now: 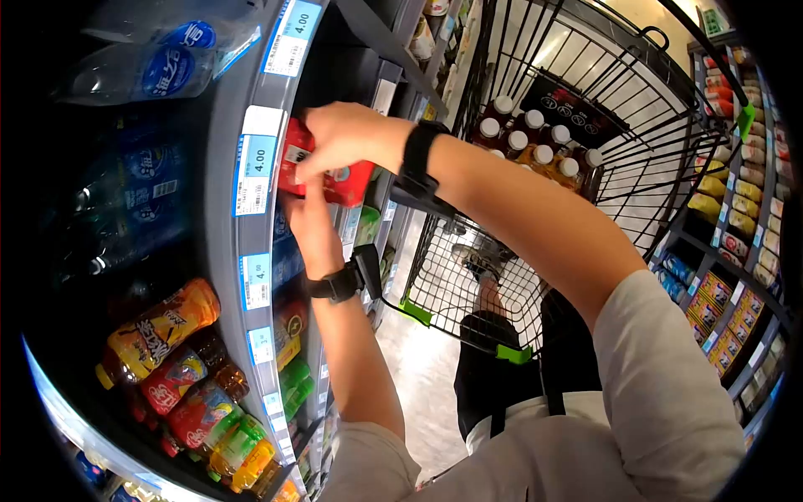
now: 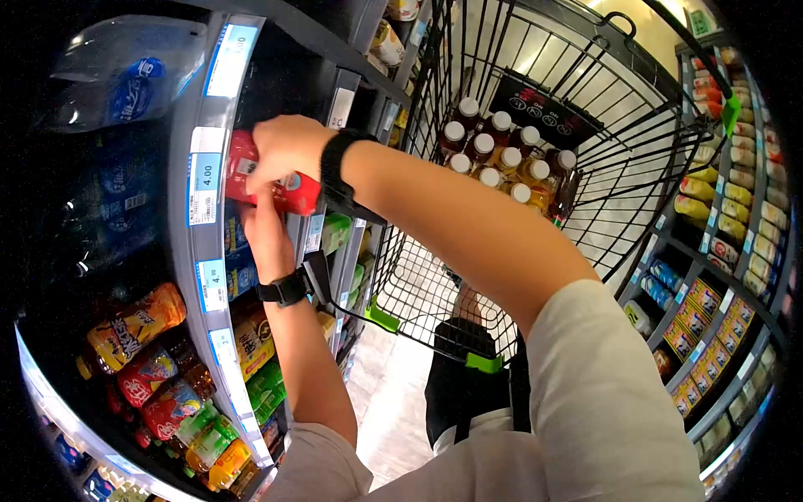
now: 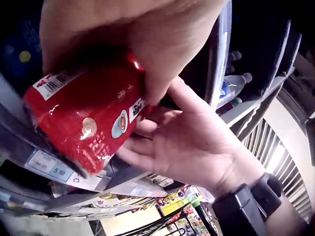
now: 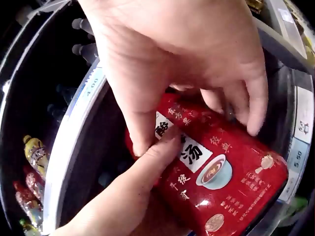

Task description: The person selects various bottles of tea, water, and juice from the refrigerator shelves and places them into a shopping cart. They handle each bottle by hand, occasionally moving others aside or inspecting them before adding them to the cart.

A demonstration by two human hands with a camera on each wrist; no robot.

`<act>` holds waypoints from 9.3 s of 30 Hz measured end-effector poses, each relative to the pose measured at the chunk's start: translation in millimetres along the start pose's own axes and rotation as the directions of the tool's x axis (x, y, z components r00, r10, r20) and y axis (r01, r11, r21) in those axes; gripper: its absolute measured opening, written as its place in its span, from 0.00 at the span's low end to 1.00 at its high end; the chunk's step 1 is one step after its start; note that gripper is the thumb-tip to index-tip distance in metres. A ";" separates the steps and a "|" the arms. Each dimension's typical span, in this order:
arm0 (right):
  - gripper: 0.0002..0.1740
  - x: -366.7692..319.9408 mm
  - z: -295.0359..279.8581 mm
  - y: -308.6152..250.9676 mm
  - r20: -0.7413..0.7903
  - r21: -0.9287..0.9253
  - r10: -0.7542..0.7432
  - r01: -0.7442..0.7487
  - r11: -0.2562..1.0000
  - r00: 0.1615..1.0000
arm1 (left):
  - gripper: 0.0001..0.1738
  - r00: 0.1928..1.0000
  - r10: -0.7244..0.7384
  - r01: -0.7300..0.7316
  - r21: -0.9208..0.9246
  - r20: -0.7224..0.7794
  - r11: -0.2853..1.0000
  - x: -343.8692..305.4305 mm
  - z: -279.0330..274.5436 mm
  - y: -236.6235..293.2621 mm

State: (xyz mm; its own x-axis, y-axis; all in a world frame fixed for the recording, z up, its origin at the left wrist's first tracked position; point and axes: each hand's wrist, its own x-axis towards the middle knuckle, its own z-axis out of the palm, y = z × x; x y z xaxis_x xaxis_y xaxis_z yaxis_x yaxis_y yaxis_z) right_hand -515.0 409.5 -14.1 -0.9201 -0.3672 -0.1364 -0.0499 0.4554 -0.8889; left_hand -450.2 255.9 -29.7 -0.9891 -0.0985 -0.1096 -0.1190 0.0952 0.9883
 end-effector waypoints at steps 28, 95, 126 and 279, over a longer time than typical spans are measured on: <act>0.17 -200.3 60.8 151.8 -0.511 0.328 0.462 -0.333 0.884 0.725 | 0.22 0.785 -0.493 0.426 0.252 0.376 0.869 -128.8 80.8 -94.9; 0.47 -22.0 -0.7 58.1 -0.329 0.248 -0.474 0.559 0.791 0.817 | 0.39 0.834 0.545 -0.521 0.452 0.088 0.724 -14.4 18.7 29.8; 0.24 37.6 -14.4 80.9 -0.132 0.571 -0.036 0.106 0.814 0.991 | 0.32 0.972 0.234 -0.210 0.371 -0.022 0.905 32.9 31.8 5.4; 0.46 -121.6 -361.4 218.8 0.308 -0.077 0.015 0.010 0.997 0.951 | 0.20 0.870 -0.164 -0.342 0.809 0.465 0.478 65.5 376.5 131.4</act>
State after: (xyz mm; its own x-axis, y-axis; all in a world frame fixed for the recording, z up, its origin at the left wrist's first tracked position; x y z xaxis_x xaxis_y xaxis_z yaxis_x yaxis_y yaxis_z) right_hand -554.4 846.9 -33.9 -0.7566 -0.5921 -0.2774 -0.0885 0.5130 -0.8538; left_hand -563.3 634.8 53.1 -0.8815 0.3589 -0.3067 0.2108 0.8806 0.4244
